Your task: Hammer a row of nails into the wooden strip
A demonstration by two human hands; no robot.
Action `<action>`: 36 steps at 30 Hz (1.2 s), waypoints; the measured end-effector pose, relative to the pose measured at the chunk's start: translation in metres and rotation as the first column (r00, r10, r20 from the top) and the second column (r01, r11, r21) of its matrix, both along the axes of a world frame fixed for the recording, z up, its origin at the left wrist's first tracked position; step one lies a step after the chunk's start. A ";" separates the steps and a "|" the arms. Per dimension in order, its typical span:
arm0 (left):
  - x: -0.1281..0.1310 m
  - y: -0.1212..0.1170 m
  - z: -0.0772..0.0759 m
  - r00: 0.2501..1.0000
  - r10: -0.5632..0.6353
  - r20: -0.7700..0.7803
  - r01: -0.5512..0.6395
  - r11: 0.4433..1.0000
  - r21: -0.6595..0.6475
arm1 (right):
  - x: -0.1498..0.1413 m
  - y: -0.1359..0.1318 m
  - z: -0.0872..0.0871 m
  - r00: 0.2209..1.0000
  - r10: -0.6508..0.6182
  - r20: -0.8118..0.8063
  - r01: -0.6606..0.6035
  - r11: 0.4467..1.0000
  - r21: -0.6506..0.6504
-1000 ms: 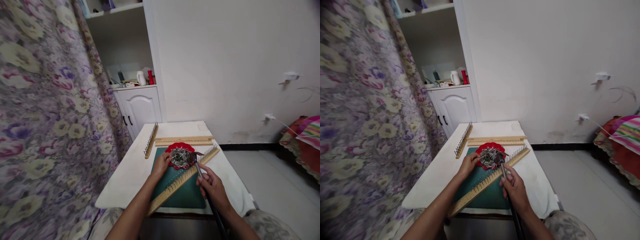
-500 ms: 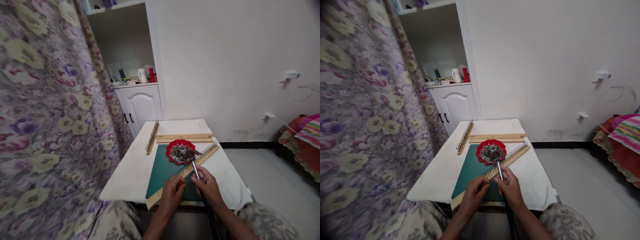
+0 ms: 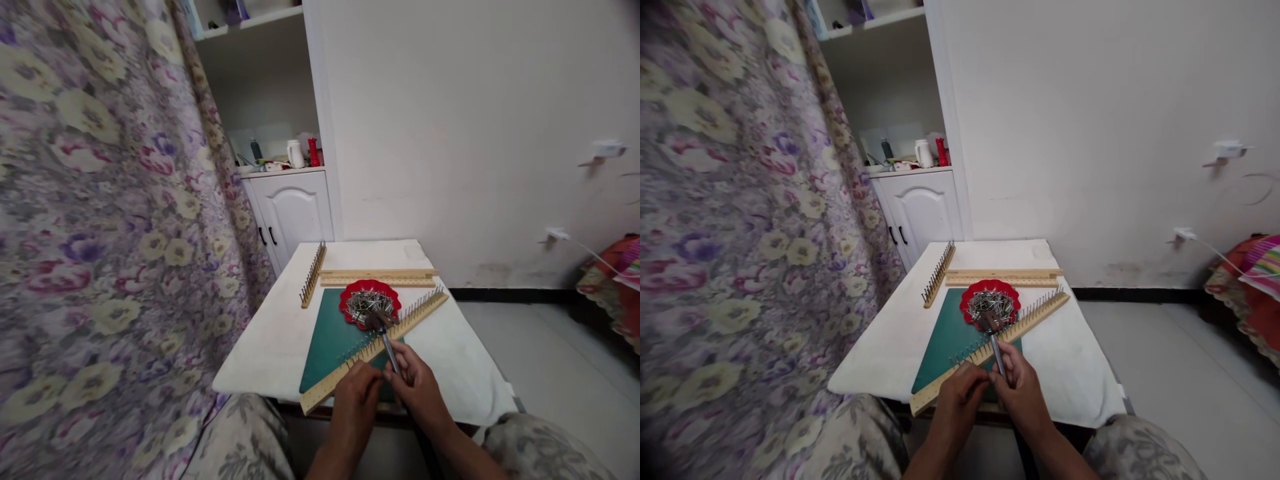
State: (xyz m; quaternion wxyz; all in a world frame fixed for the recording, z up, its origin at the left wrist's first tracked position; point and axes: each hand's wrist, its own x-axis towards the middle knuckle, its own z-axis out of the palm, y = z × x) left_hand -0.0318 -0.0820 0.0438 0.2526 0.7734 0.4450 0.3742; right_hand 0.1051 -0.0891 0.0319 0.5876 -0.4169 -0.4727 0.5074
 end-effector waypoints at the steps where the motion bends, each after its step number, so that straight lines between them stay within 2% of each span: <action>1: -0.002 -0.001 -0.001 1.000 0.004 0.018 -0.004 1.000 0.004 | 0.000 -0.002 0.001 1.000 0.006 0.018 -0.006 1.000 0.001; 3: -0.012 0.001 -0.004 0.998 0.027 0.063 -0.026 1.000 -0.013 | 0.001 -0.004 0.004 0.999 0.015 0.035 -0.015 1.000 0.003; 5: -0.028 0.006 -0.011 0.988 0.098 0.121 -0.089 0.993 -0.082 | 0.003 -0.005 0.009 0.999 0.009 0.040 -0.009 1.000 0.003; 8: -0.054 0.018 -0.023 0.931 0.290 0.221 -0.231 0.938 -0.257 | 0.007 -0.004 0.016 0.998 -0.034 0.043 0.034 0.999 0.000; 12: -0.067 0.024 -0.036 0.888 0.368 0.275 -0.257 0.894 -0.368 | 0.011 -0.001 0.015 0.998 -0.039 0.054 0.038 0.999 0.006; 20: -0.054 0.020 -0.031 0.913 0.364 0.187 -0.293 0.900 -0.323 | 0.006 -0.003 0.008 0.997 0.001 0.075 0.002 0.999 -0.032; 36: -0.053 0.025 -0.038 0.922 0.369 0.121 -0.326 0.905 -0.272 | 0.003 -0.004 0.008 0.998 0.045 0.048 -0.042 0.997 -0.057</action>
